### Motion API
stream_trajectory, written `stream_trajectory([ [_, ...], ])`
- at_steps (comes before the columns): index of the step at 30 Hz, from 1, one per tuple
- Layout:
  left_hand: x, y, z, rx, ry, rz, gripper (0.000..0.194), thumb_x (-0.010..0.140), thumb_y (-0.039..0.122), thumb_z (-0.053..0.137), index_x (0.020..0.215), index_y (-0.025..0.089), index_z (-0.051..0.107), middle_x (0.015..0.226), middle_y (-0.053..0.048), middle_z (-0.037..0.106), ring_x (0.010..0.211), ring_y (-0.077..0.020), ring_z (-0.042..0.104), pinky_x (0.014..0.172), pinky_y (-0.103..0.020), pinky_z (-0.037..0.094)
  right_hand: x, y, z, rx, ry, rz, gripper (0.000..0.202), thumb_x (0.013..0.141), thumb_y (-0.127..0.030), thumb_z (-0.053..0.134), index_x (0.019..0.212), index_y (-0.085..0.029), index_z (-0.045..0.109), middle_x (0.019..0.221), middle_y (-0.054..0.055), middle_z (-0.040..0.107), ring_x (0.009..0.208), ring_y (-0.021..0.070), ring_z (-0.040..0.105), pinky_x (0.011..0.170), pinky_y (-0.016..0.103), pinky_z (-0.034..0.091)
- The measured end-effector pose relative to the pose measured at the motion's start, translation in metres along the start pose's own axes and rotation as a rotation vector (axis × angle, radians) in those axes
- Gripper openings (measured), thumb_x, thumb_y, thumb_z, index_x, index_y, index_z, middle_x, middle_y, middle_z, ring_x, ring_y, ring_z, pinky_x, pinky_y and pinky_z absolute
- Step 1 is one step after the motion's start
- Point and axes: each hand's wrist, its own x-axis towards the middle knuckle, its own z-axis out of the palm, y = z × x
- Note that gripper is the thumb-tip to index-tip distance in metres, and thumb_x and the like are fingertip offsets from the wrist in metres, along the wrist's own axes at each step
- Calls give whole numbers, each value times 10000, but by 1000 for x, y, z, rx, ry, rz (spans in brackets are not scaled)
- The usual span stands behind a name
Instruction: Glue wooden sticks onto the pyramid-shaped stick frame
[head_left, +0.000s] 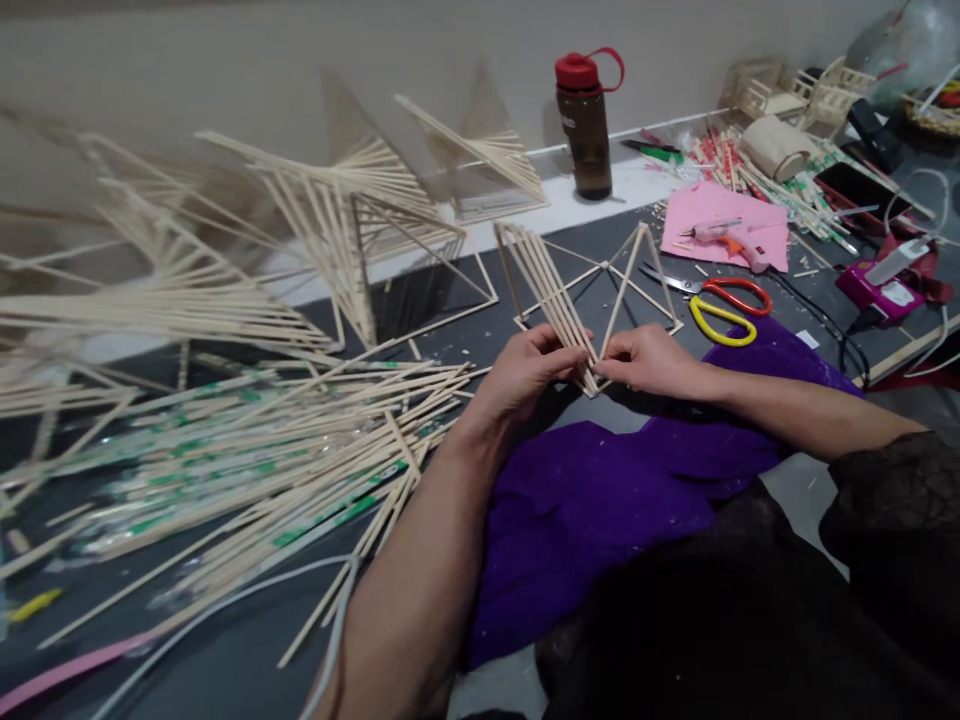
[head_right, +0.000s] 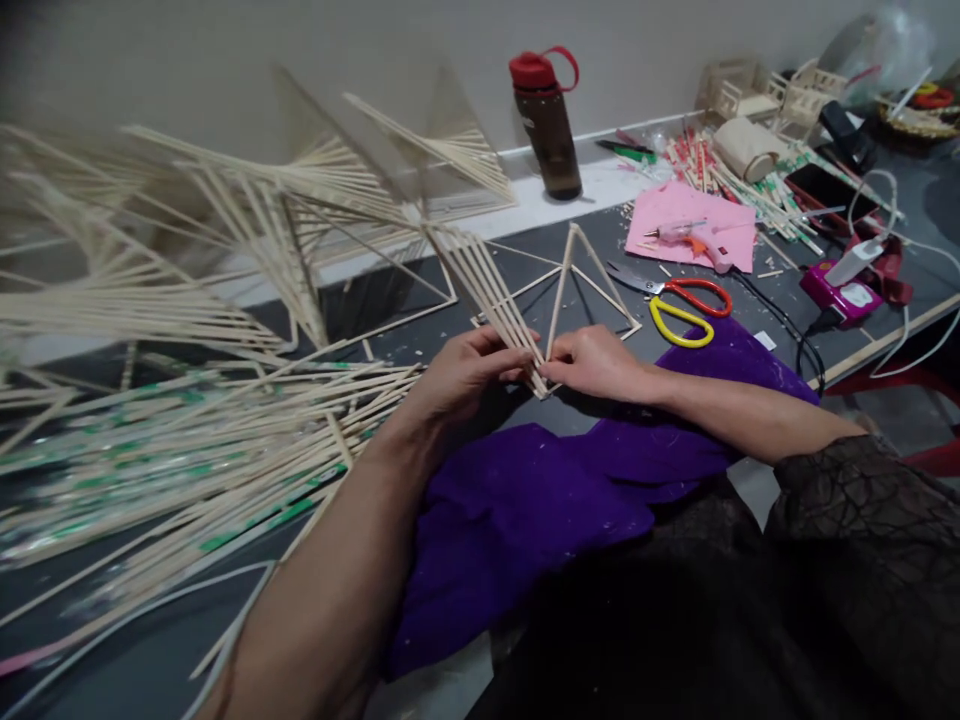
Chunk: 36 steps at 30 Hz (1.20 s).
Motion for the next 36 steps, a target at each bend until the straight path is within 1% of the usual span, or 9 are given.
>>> stream_trajectory([
  [9,-2,0,5,11,126,-15,275,511,271,885,714,155,740,663,-14,683,563,-110,581,514,-219,475,6,-2,-2,-148,-68,6,245,896,-281,569,845,-118,744,759,57,674,634,104,503,592,258,284],
  [14,-3,-2,4,-4,148,-16,254,519,252,886,719,168,754,649,-9,668,547,-95,546,499,-204,446,0,-4,-16,-151,-114,-59,243,876,-268,592,702,-128,688,602,-1,548,567,82,410,568,264,251],
  [17,-4,-2,4,-27,141,-18,246,521,251,888,706,168,750,618,-1,647,531,-88,524,507,-209,447,-6,-8,-33,18,35,-268,267,886,-281,598,676,-121,642,585,-34,517,577,59,428,569,229,289],
  [20,-5,0,6,-8,154,-27,249,508,243,894,690,160,744,635,-8,662,551,-91,548,520,-206,448,-13,-20,-58,178,274,-493,300,906,-323,602,682,-125,622,602,-48,537,578,40,463,575,201,341],
  [26,-4,3,7,-13,156,-46,273,476,236,895,685,154,739,643,-17,672,567,-107,570,516,-219,455,-29,-39,-111,295,675,-612,241,905,-291,658,697,-172,629,569,-50,568,477,39,498,450,205,337],
  [29,-3,3,7,-20,149,-33,286,455,237,899,673,150,736,615,-9,653,533,-90,533,495,-212,437,-30,-21,-127,236,738,-558,225,871,-235,686,661,-171,636,537,-42,581,442,50,491,432,216,339],
  [32,-1,2,5,-3,146,-21,305,451,261,908,683,155,740,619,-12,657,539,-97,541,497,-217,444,-32,9,-136,126,735,-365,217,826,-194,677,617,-173,624,522,-42,581,411,57,501,423,216,352],
  [34,0,1,3,15,143,-21,328,448,286,917,699,163,746,639,-21,670,557,-113,560,500,-227,456,-37,28,-135,78,719,-214,208,818,-190,649,614,-161,619,515,-41,562,422,63,497,439,219,349],
  [36,0,1,1,30,141,-16,342,447,307,923,709,171,749,655,-25,675,567,-121,563,491,-229,456,-44,43,-128,7,624,-101,214,824,-215,628,620,-153,615,515,-42,542,456,66,474,484,228,345],
])
